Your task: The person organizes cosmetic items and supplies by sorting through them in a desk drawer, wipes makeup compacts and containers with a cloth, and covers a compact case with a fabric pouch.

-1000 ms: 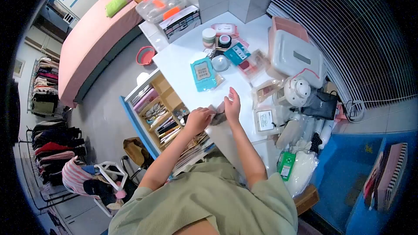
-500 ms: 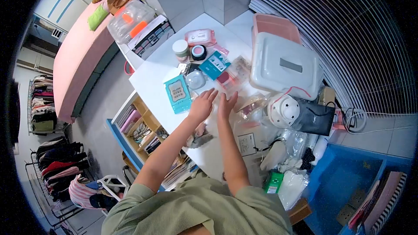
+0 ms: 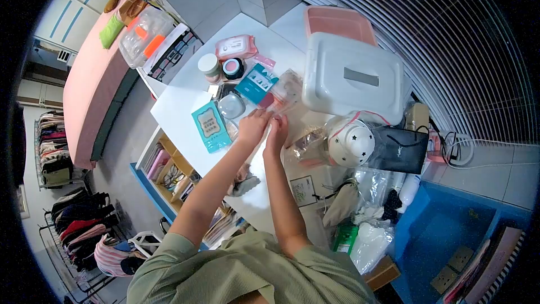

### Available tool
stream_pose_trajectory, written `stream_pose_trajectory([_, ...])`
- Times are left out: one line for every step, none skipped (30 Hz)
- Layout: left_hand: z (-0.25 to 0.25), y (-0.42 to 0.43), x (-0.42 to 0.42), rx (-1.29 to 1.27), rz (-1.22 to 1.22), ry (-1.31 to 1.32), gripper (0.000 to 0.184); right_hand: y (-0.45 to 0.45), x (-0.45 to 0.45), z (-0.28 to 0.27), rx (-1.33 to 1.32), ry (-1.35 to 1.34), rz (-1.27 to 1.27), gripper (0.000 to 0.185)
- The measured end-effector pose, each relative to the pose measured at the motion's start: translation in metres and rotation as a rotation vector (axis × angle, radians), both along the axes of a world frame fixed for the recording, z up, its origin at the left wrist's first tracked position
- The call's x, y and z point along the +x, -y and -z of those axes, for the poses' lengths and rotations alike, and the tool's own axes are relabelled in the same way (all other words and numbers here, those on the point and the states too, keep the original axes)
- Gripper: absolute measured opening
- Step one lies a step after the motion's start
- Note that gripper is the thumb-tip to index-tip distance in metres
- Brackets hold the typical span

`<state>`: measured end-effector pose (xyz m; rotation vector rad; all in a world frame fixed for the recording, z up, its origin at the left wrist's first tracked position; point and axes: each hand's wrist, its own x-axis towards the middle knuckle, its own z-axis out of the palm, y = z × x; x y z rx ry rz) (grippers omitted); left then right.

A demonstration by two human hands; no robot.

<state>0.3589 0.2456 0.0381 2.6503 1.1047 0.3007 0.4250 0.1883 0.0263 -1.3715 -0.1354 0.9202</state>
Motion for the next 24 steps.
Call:
stream_pose_trajectory([0.0,-0.001,-0.002,0.032,-0.006,0.022,0.028,0.001,-0.001,-0.001,0.009,-0.027,0.032,0.04])
stream_pose_trajectory([0.0,-0.002,-0.004,0.063,-0.015,0.043,0.028,0.002,-0.004,-0.002,0.018,-0.053,0.061,0.044])
stream_pose_trajectory([-0.003,-0.001,-0.007,0.095,-0.025,0.065,0.028,0.003,-0.006,-0.004,0.027,-0.079,0.088,0.048])
stream_pose_trajectory([-0.006,-0.001,-0.01,0.115,-0.029,0.155,0.027,0.004,-0.009,-0.007,0.039,-0.074,0.092,0.049])
stream_pose_trajectory([-0.011,0.0,-0.014,0.072,-0.07,0.186,0.027,0.004,-0.012,-0.01,0.053,-0.07,0.096,0.051])
stream_pose_trajectory([-0.025,0.002,-0.017,0.03,-0.112,0.217,0.027,0.005,-0.015,-0.013,0.066,-0.066,0.101,0.052])
stream_pose_trajectory([-0.038,0.005,-0.021,-0.012,-0.155,0.248,0.027,0.006,-0.017,-0.013,0.072,-0.04,0.104,0.053])
stream_pose_trajectory([-0.047,0.006,-0.025,-0.048,-0.2,0.304,0.025,0.007,-0.02,-0.014,0.079,-0.013,0.107,0.054])
stream_pose_trajectory([-0.055,0.006,-0.03,-0.061,-0.221,0.322,0.024,0.007,-0.023,-0.015,0.085,0.013,0.11,0.055])
stream_pose_trajectory([-0.063,0.006,-0.035,-0.074,-0.242,0.34,0.022,0.008,-0.025,-0.016,0.102,0.053,0.123,0.055])
stream_pose_trajectory([-0.067,0.006,-0.04,-0.087,-0.265,0.358,0.021,0.008,-0.027,-0.017,0.119,0.093,0.134,0.055])
stream_pose_trajectory([-0.07,0.005,-0.044,-0.068,-0.276,0.429,0.018,0.009,-0.029,-0.019,0.136,0.134,0.146,0.056])
stream_pose_trajectory([-0.073,0.006,-0.049,-0.063,-0.274,0.436,0.018,0.01,-0.031,-0.022,0.169,0.151,0.152,0.058])
stream_pose_trajectory([-0.077,0.009,-0.055,-0.058,-0.272,0.443,0.017,0.012,-0.033,-0.025,0.201,0.169,0.159,0.06])
stream_pose_trajectory([-0.083,0.012,-0.06,-0.054,-0.27,0.451,0.017,0.014,-0.035,-0.03,0.233,0.186,0.165,0.062])
stream_pose_trajectory([-0.09,0.016,-0.067,-0.058,-0.281,0.433,0.017,0.019,-0.036,-0.045,0.206,0.251,0.129,0.063])
stream_pose_trajectory([-0.099,0.021,-0.075,-0.061,-0.293,0.415,0.017,0.024,-0.039,-0.052,0.199,0.328,0.116,0.064])
stream_pose_trajectory([-0.106,0.025,-0.084,-0.063,-0.305,0.398,0.017,0.027,-0.041,-0.058,0.193,0.406,0.101,0.065])
stream_pose_trajectory([-0.11,0.029,-0.094,-0.069,-0.326,0.397,0.017,0.031,-0.043,-0.06,0.188,0.483,0.085,0.065])
stream_pose_trajectory([-0.114,0.032,-0.106,-0.073,-0.348,0.396,0.016,0.033,-0.042,-0.055,0.188,0.566,0.074,0.072])
stream_pose_trajectory([-0.116,0.034,-0.119,-0.078,-0.372,0.396,0.016,0.035,-0.042,-0.061,0.154,0.672,0.042,0.074])
stream_pose_trajectory([-0.116,0.037,-0.132,-0.07,-0.385,0.423,0.016,0.038,-0.044,-0.072,0.121,0.776,0.008,0.076])
stream_pose_trajectory([-0.118,0.04,-0.147,-0.075,-0.382,0.433,0.016,0.041,-0.048,-0.083,0.089,0.88,-0.027,0.078])
stream_pose_trajectory([-0.121,0.044,-0.162,-0.079,-0.382,0.443,0.016,0.043,-0.053,-0.093,0.066,0.945,-0.031,0.08])
